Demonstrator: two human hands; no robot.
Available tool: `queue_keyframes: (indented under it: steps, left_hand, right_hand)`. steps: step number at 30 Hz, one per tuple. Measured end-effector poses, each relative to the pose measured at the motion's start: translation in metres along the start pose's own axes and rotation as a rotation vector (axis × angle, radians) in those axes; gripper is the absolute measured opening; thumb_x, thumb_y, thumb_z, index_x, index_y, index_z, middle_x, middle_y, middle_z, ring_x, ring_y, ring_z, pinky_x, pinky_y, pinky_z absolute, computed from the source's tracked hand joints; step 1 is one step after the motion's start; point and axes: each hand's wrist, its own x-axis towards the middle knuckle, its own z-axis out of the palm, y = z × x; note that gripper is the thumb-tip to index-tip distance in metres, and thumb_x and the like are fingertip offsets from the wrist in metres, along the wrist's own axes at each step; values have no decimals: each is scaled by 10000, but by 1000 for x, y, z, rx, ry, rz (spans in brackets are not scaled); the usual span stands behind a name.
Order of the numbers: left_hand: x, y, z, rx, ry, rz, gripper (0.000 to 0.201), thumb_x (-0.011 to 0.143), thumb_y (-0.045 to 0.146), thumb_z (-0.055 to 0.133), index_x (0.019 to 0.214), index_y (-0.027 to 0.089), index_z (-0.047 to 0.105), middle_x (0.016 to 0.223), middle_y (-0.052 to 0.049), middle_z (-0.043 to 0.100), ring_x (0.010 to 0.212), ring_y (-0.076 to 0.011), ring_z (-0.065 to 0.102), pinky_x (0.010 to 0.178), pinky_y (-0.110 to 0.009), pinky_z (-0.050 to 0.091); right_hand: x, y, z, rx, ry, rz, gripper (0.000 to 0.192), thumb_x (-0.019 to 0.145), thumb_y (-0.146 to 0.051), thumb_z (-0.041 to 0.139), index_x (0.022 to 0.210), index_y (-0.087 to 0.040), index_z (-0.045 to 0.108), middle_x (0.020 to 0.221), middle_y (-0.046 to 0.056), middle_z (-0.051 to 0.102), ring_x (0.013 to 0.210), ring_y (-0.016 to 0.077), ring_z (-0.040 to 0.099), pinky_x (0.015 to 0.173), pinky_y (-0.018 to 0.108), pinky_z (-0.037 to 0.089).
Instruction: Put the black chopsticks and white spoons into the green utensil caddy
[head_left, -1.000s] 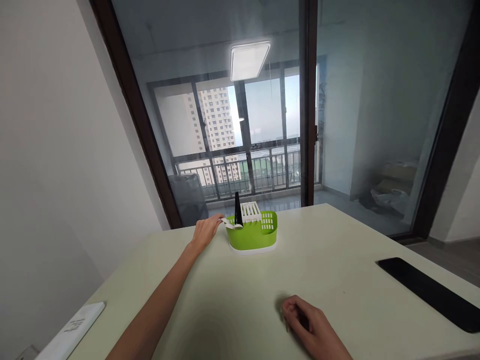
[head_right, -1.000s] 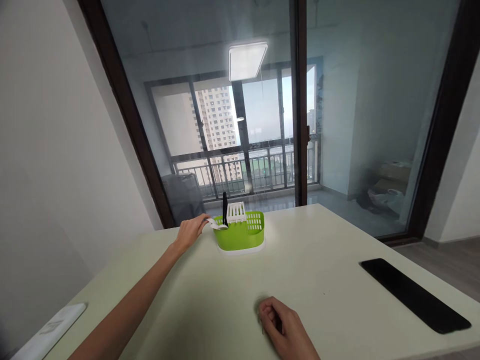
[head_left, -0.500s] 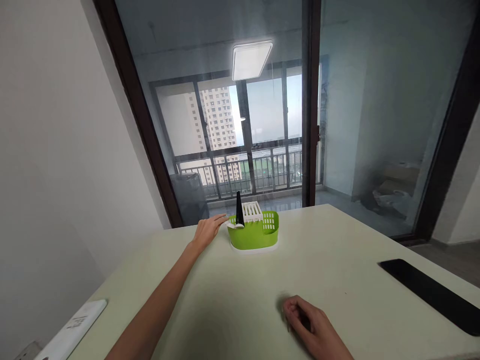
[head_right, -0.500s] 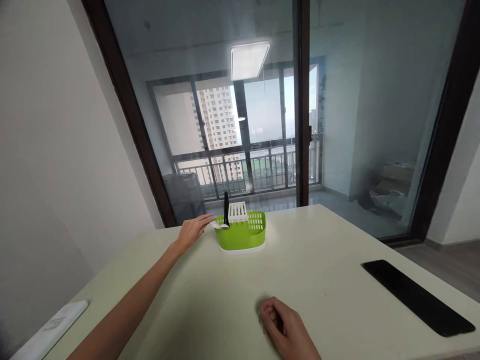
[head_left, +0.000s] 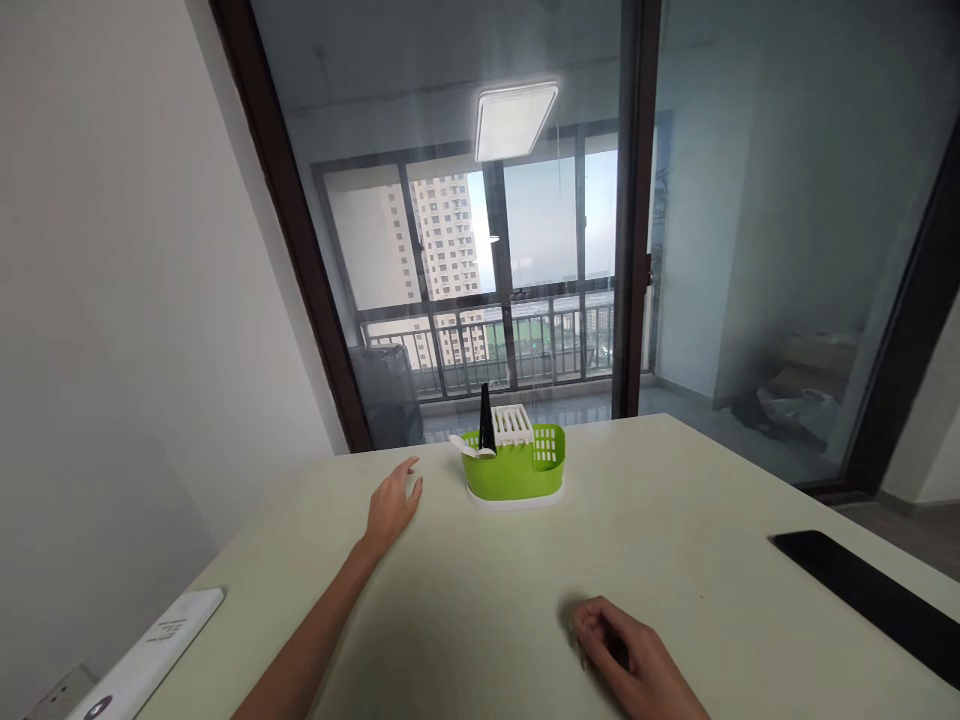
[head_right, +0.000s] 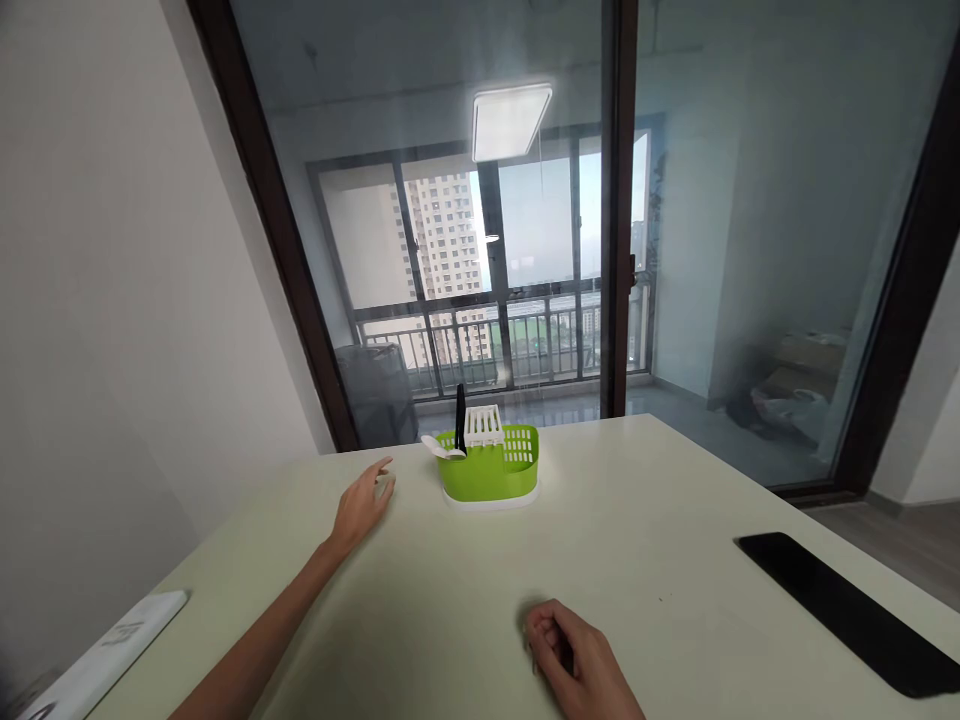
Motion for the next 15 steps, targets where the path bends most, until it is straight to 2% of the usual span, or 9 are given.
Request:
queue_keyframes:
  steps: [3,6,8,11,13,15]
  left_hand:
    - [-30,-34,13,25,-58,-6,478,987,401,437,1396,177,540,1470,-107,580,1388,-270,504,1169,-427,369]
    - [-51,-62,18,52,-169,-122,552,977,483,422,1387,136,551,1492,-128,558,1474,-318,383,1196,-468,331]
    - [-60,-72,15,48,-233,-173,614,977,532,395,1411,120,534,1512,-131,537,1495,-332,342,1202,-475,322]
    - [-68,-77,10,41,-282,-174,647,974,551,373,1432,120,524,1543,-120,502,1511,-325,309,1223,-465,288]
    - [-72,-76,8,43,-289,-181,652,972,551,363,1432,119,529,1554,-121,488,1513,-323,306,1229,-466,275]
    - [-74,-74,9,48,-278,-186,655,971,545,360,1432,112,529,1556,-128,482,1511,-319,311,1232,-459,269]
  right_hand:
    - [2,-3,-1,-18,-18,-3,412,984,-587,429,894,-219,591,806,15,630,726,162,574,679,253,460]
    - [15,-7,-5,-50,-66,-27,386,1000,-542,412,866,-220,578,750,-1,613,688,157,583,656,255,465]
    - [33,-7,-9,-112,-61,-79,340,1004,-491,411,919,-215,590,800,12,641,703,161,610,655,257,486]
    - [71,0,-15,-350,158,-162,344,987,-395,402,1239,-208,542,1158,90,639,851,170,668,714,268,548]
    - [99,7,-17,-546,285,-165,472,958,-325,396,1415,-211,420,1423,140,488,1039,194,669,775,290,570]
    - [123,14,-16,-631,333,-148,602,920,-276,430,1506,-197,317,1573,170,305,1262,252,575,869,337,564]
